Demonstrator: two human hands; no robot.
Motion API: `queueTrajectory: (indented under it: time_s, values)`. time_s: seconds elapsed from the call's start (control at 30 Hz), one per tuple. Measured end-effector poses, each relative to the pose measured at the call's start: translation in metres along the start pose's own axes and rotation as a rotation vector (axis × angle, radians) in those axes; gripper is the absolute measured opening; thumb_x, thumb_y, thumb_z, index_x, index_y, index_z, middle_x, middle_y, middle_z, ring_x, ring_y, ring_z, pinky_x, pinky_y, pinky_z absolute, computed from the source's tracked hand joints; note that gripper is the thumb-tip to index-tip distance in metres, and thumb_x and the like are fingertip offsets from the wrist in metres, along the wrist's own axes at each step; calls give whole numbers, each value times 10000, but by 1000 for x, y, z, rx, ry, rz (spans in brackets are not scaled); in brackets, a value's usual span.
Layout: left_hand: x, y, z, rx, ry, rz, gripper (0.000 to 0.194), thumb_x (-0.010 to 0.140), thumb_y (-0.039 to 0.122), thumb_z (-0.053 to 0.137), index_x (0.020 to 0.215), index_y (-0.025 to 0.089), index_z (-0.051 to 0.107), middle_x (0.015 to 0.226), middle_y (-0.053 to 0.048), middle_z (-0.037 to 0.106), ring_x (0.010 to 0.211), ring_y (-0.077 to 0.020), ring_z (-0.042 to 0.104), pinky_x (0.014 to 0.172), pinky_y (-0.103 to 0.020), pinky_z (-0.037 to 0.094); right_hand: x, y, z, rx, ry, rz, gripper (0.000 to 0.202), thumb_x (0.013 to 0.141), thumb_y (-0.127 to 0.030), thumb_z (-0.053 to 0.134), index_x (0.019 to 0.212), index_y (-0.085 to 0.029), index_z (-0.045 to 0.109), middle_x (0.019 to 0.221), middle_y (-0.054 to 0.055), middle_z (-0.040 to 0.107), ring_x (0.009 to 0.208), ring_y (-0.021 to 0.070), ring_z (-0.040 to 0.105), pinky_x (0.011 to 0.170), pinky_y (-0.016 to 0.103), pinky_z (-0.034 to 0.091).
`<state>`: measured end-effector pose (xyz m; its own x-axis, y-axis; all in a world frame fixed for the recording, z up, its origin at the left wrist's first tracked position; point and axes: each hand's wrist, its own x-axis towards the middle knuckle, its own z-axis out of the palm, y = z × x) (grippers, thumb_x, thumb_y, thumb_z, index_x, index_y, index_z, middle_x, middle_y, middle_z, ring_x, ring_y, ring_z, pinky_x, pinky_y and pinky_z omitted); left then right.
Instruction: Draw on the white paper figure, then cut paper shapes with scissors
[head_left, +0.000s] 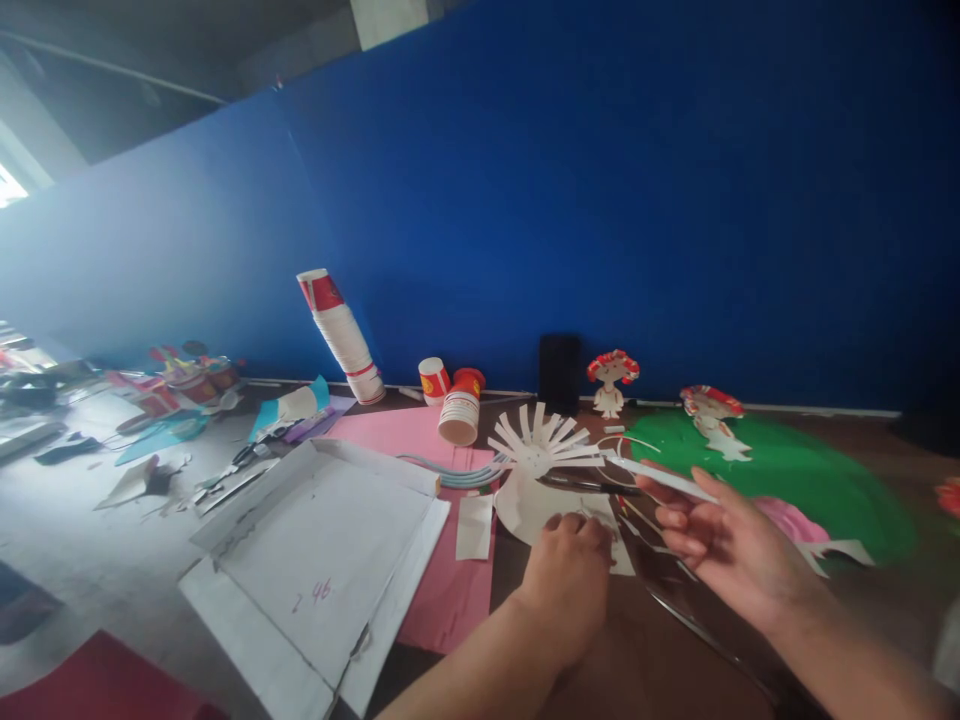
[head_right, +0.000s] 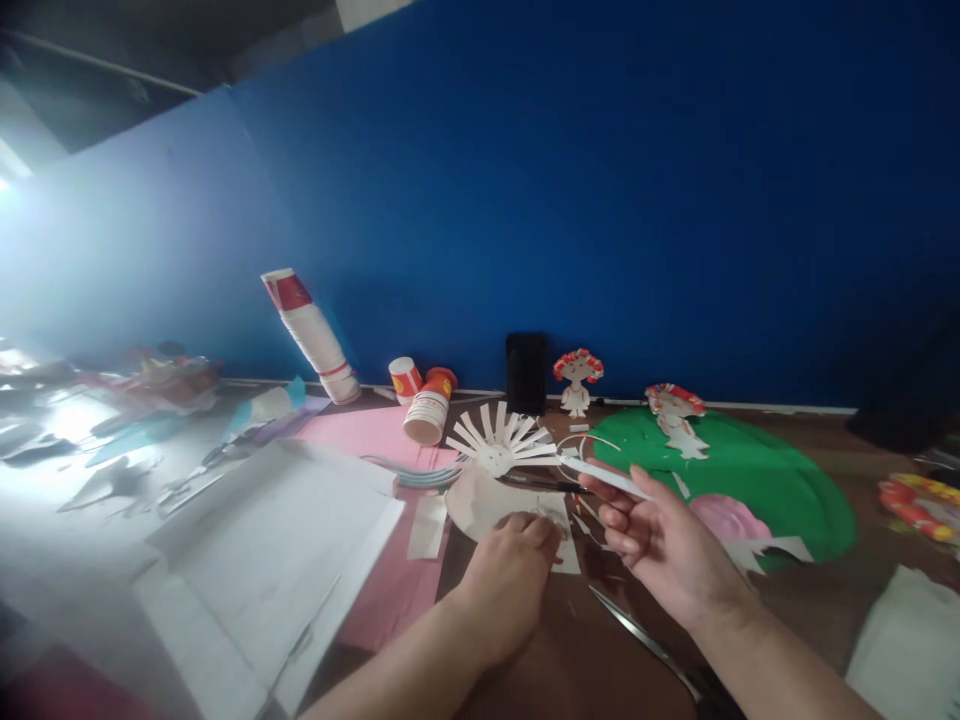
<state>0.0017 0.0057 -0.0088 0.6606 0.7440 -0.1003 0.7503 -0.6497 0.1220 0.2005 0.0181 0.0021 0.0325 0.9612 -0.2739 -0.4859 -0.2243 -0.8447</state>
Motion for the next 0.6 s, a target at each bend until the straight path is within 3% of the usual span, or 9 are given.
queueTrajectory:
  time_s: [0.1, 0.2, 0.37, 0.47, 0.6]
  values:
    - [0, 0, 0, 2, -14, 3, 263, 986, 214, 524, 1118, 134, 737, 1292, -116, 680, 1176, -287, 601, 999, -397, 514, -2, 0, 4, 33, 16, 19, 305, 833, -476, 765, 1000, -224, 802, 910, 121, 784, 541, 129, 440, 355, 219, 372]
    - [-1, -1, 1, 7, 1, 9, 239, 978, 212, 530, 1072, 138, 737, 1289, -125, 677, 1179, -287, 596, 999, -393, 511, -2, 2, 6, 31, 8, 35, 260, 804, -455, 806, 925, -225, 805, 770, 53, 686, 529, 110, 404, 367, 202, 367]
    - [0, -1, 1, -19, -3, -1, 257, 971, 225, 531, 1111, 139, 729, 1256, -125, 683, 1141, -277, 607, 988, -382, 522, -2, 2, 17, -155, -110, -34, 335, 785, -537, 839, 895, -224, 803, 687, -24, 530, 520, 93, 359, 393, 200, 334]
    - [2, 0, -1, -2, -44, -20, 305, 977, 232, 533, 1188, 116, 720, 1272, -142, 686, 1158, -286, 610, 1012, -398, 524, -5, -4, 45, -319, -236, -38, 371, 778, -543, 851, 938, -211, 813, 717, -12, 591, 542, 88, 427, 428, 192, 337]
    - [1, 0, 0, -10, 8, -11, 355, 1001, 240, 512, 1277, 111, 694, 1319, -148, 681, 1208, -286, 600, 1066, -411, 511, -7, -18, 105, -398, -348, -61, 335, 837, -499, 813, 998, -206, 832, 843, 39, 747, 548, 77, 504, 436, 192, 361]
